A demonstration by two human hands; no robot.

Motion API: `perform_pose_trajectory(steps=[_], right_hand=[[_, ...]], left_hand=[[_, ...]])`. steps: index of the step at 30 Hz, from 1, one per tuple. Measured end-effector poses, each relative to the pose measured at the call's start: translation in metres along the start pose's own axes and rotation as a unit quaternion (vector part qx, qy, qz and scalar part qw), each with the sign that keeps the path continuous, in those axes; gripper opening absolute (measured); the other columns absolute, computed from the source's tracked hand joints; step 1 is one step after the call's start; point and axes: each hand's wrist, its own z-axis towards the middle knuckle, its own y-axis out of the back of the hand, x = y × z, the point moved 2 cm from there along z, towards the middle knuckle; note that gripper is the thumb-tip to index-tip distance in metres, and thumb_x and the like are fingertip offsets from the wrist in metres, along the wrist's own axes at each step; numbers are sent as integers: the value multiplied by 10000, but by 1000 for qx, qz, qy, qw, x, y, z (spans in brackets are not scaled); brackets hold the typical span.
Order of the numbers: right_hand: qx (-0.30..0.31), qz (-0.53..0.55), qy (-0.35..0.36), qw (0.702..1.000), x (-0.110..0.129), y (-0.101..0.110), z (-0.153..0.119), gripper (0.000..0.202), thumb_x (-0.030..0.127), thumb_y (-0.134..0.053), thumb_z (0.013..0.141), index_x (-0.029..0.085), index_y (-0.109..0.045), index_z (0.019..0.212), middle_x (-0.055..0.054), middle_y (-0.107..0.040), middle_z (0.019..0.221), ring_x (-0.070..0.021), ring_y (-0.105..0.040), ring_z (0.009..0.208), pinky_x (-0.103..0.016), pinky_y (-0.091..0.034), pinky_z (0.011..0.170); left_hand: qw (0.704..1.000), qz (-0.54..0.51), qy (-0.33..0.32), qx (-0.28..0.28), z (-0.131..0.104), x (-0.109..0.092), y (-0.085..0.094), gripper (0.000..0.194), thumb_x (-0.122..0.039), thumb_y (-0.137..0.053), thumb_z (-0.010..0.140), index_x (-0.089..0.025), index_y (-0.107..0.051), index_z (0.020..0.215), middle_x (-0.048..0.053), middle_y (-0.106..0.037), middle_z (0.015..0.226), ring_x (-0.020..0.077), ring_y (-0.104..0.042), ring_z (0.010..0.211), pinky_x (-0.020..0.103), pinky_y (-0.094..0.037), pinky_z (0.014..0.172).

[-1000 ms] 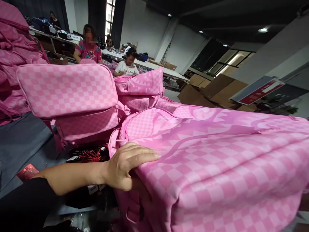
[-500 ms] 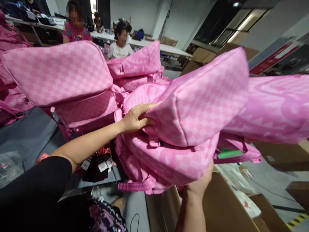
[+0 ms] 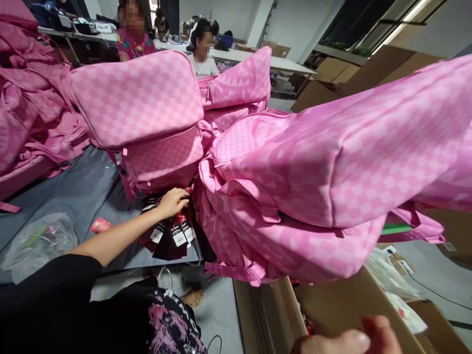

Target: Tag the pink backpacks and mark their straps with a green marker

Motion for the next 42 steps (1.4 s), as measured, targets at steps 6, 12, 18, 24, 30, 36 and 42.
perform_pose_trajectory(steps=[6,12,18,24,30,36,42], right_hand=[[276,20,90,957,42,2,-163,382,278,-553,907,236,-622,1280,-143,-668,1158,-342,-633,1068,-566,-502,913],[536,-75,-87,836,-35,-93,-255,482,318,-456,900,92,-565,1312,-187,-601,1311,-291,-571,1227,-434,-477,1022],[576,-119,-145,796,-77,-164,-262,337,321,-497,835,132,-709,1017,-124,-724,868,-250,-686,824,-331,-512,793],[559,-118,-129,811,-81,-161,-244,480,437,-291,967,185,-695,1028,-74,-733,874,-201,-671,781,-263,-471,713],[551,-208,-94,802,-101,-161,-254,378,371,-400,936,161,-714,966,-120,-731,852,-213,-653,688,-283,-430,634],[545,-231,-30,805,-130,-155,-254,384,348,-416,935,104,-709,984,-170,-719,893,-223,-648,749,-307,-452,712],[570,-184,76,797,-112,-120,-265,466,302,-336,973,70,-596,1283,-217,-615,1240,-284,-569,1116,-405,-428,968]], left_hand=[[995,26,63,77,-2,57,-72,368,-289,-726,803,-144,-631,1127,142,-648,1241,289,-482,1242,508,-262,1123],[995,40,60,63,-8,76,-87,172,-160,-522,884,-164,-677,960,91,-711,1057,226,-575,1125,484,-221,1161],[996,67,56,14,-45,85,-73,290,-60,-459,810,-178,-667,973,80,-714,1039,209,-627,1051,448,-288,1146],[995,74,59,-37,-68,89,-42,258,-60,-451,809,-185,-644,926,75,-719,1023,223,-635,1048,469,-347,1093],[995,82,43,-31,-67,83,-55,288,-28,-462,768,-187,-646,922,79,-723,996,226,-640,1026,482,-349,1092],[995,96,41,-5,-62,83,-71,282,-17,-467,767,-183,-647,905,93,-718,1012,236,-628,1062,510,-303,1124],[994,96,51,25,-47,80,-72,204,-80,-519,817,-170,-665,926,109,-725,1016,258,-620,1106,531,-276,1141]])
